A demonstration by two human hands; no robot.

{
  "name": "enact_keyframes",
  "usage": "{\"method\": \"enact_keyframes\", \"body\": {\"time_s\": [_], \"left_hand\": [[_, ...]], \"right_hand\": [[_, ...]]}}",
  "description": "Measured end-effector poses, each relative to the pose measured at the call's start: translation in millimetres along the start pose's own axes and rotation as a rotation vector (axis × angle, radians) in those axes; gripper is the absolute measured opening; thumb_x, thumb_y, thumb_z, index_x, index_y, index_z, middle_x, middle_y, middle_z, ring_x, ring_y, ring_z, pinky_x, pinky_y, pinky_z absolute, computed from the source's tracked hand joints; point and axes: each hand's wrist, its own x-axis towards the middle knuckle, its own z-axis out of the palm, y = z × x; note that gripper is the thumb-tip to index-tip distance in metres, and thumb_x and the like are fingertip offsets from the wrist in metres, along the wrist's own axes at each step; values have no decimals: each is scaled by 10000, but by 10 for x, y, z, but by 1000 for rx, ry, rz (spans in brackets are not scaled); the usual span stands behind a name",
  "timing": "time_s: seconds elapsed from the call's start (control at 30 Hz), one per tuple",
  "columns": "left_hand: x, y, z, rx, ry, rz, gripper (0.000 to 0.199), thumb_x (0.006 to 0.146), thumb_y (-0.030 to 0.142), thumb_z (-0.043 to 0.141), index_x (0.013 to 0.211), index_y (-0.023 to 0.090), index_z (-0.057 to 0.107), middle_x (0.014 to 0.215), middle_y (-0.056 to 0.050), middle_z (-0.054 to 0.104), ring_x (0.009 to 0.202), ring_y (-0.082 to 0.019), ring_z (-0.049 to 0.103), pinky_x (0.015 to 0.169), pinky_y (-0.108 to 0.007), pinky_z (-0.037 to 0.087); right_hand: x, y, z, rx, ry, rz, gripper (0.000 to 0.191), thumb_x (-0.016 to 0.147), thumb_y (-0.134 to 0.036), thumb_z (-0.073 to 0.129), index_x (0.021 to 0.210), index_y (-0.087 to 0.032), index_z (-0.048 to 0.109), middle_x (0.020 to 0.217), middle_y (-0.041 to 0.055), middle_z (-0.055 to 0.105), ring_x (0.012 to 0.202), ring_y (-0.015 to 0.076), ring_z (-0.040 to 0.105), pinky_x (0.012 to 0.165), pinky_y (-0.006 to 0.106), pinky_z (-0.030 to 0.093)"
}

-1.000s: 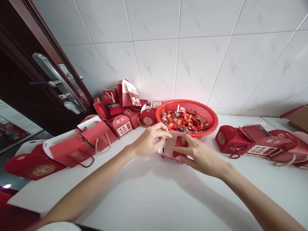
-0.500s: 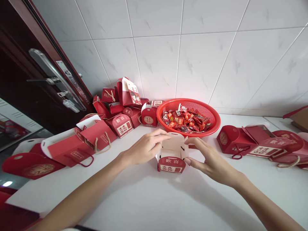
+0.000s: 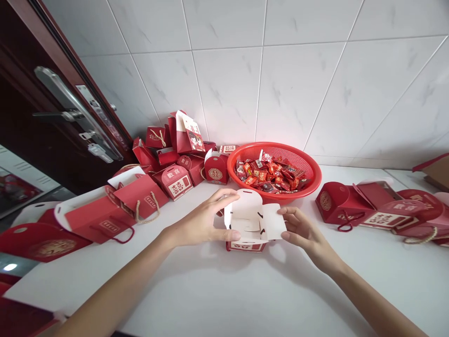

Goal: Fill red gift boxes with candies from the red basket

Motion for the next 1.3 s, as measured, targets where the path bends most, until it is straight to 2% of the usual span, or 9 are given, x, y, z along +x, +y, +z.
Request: {"method": "enact_keyframes", "body": {"time_s": [0.13, 0.3, 0.47, 0.67, 0.8, 0.93, 1.13, 1.3], "left_hand": [[-58, 48, -22, 25, -10, -9, 835, 780, 591, 819, 1501, 273, 544, 1569, -135, 479, 1405, -344, 523, 1089, -417, 535], [-116, 149, -130, 97, -84, -51, 875, 768, 604, 821, 1530, 304, 512, 1594, -106, 466, 1356, -337, 574, 1036, -367, 554], [-134, 229, -179, 163, -106, -52, 754, 806, 567, 799, 1479, 315, 570, 1569, -77, 502, 1311, -320, 614, 980, -337, 570], [-81, 258, -111, 173, -90, 2, 631, 862, 529, 758, 1435, 302, 625, 1564, -89, 520, 1418, -344, 516, 1108, -422, 515], [-41, 257, -73, 171, -83, 29, 564, 903, 488, 727, 1431, 321, 624, 1586, -92, 492, 1456, -348, 476, 1138, -470, 495], [-27, 281, -76, 165, -62, 49, 544, 915, 463, 719, 1435, 340, 616, 1638, -88, 423, 1499, -366, 414, 1161, -516, 470], [24, 298, -97, 47, -32, 43, 444, 956, 492, 651, 1372, 335, 664, 1623, -67, 449, 1459, -338, 477, 1170, -525, 464], [156, 238, -133, -101, 101, 82, 352, 943, 490, 663, 1220, 290, 748, 1497, -73, 590, 1400, -309, 544, 1165, -488, 472]], "right_hand": [[-22, 44, 39, 20, -5, 5, 363, 935, -453, 684, 1202, -287, 503, 1094, 75, 695, 926, 231, 679, 798, 395, 596], [-44, 47, 104, 13, -35, -1, 397, 934, -489, 679, 1221, -292, 488, 1179, 96, 687, 936, 236, 689, 816, 421, 607], [-33, -14, 68, -51, -4, -57, 358, 941, -501, 675, 1198, -275, 570, 1228, 101, 671, 971, 232, 690, 816, 379, 610], [29, -208, -6, -266, 101, -233, 247, 953, -479, 677, 1100, -288, 731, 1237, 85, 702, 1150, 272, 658, 929, 388, 575], [62, -308, -22, -364, 90, -316, 246, 952, -474, 682, 1118, -311, 761, 1312, 90, 690, 1232, 295, 639, 998, 436, 554], [119, -395, -85, -394, 128, -342, 232, 945, -464, 696, 1083, -297, 779, 1279, 96, 721, 1269, 316, 630, 1029, 475, 544], [355, -524, -270, -364, 301, -390, 186, 897, -428, 738, 934, -254, 792, 1087, 88, 787, 1147, 299, 694, 944, 428, 584], [635, -573, -455, -338, 526, -358, 187, 832, -390, 736, 893, -219, 778, 928, 68, 783, 866, 236, 728, 793, 367, 591]]}}
